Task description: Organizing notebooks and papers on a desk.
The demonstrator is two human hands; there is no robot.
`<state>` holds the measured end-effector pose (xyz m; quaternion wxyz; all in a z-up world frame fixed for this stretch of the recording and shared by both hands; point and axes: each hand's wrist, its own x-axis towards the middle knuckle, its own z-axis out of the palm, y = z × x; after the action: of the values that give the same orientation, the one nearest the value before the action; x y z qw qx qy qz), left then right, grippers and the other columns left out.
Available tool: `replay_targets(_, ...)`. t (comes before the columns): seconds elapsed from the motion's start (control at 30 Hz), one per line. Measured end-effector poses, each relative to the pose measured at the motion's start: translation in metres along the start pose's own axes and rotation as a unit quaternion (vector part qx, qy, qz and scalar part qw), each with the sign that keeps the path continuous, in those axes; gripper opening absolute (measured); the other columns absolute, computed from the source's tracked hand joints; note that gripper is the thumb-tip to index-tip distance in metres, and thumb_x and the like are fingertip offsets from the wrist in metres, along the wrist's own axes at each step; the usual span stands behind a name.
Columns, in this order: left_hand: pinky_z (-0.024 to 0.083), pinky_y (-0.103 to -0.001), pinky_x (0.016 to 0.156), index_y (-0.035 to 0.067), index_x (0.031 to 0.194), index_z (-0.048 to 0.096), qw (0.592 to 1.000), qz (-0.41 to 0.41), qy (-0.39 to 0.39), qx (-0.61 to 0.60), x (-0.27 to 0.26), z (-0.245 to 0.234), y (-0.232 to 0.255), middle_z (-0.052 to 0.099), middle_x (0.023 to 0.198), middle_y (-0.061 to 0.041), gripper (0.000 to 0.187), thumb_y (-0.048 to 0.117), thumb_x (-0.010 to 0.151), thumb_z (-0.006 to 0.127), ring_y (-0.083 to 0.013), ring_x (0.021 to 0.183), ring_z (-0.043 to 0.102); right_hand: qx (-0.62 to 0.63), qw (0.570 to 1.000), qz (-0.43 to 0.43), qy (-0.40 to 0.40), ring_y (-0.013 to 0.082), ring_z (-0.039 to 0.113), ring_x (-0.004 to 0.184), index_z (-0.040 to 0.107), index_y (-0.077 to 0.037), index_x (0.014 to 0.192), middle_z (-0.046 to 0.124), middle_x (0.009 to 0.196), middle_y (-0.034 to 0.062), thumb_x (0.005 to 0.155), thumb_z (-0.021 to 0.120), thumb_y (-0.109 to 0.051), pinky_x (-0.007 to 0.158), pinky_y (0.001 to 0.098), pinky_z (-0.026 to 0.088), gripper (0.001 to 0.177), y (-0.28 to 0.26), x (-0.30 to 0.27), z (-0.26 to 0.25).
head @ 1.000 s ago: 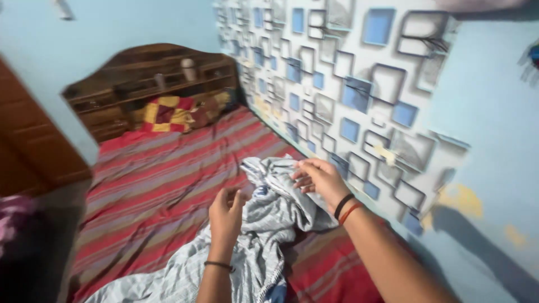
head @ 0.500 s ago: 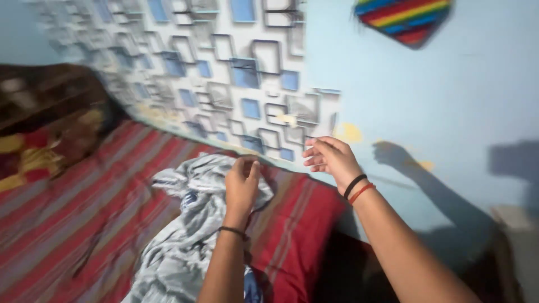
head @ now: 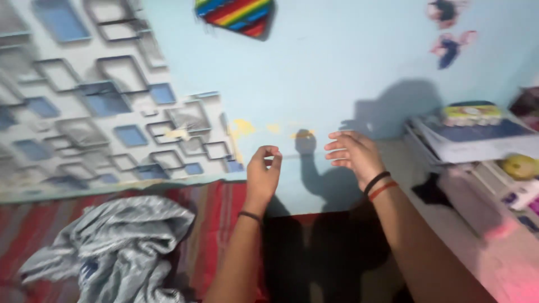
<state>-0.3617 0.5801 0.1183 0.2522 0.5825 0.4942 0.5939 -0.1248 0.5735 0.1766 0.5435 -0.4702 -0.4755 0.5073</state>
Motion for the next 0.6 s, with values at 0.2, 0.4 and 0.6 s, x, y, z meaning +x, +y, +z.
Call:
replay_targets(0.2,0.056,-0.03,0.068,0.003,0.119,0.062,0.993,0.001,-0.091,-0.074,0.004,0.105,0.015,0.071,0.098,-0.009,0.029,0.011,0.092,0.067,-0.0159,0.08,0.068,0.045,0.994,-0.017,0.102,0.0222,0.07,0.081,0.066,-0.002,0.114,0.069,0.096,0.0116,0.102,0.059,-0.029,0.069,0.0342,0.057,0.031,0.02,0.005,-0.115)
replay_targets(0.4,0.057,-0.032,0.074,0.004,0.121,0.061,0.981,0.034,-0.174,-0.084,0.0,0.208,0.033,0.074,0.099,-0.008,0.029,0.012,0.094,0.067,-0.0184,0.084,0.07,0.041,0.976,0.005,0.216,0.02,0.07,0.078,0.067,-0.004,0.113,0.073,0.095,0.0101,0.1,0.058,-0.026,0.067,0.0314,0.055,0.026,0.042,-0.003,-0.221)
replay_targets(0.6,0.056,-0.035,0.073,0.006,0.123,0.061,0.961,0.086,-0.256,-0.059,-0.005,0.326,0.04,0.075,0.098,-0.008,0.033,0.015,0.093,0.068,-0.0212,0.079,0.071,-0.006,0.95,0.04,0.309,0.0207,0.07,0.077,0.071,-0.003,0.109,0.074,0.091,0.0089,0.102,0.059,-0.03,0.068,0.0327,0.054,0.03,0.04,-0.026,-0.315)
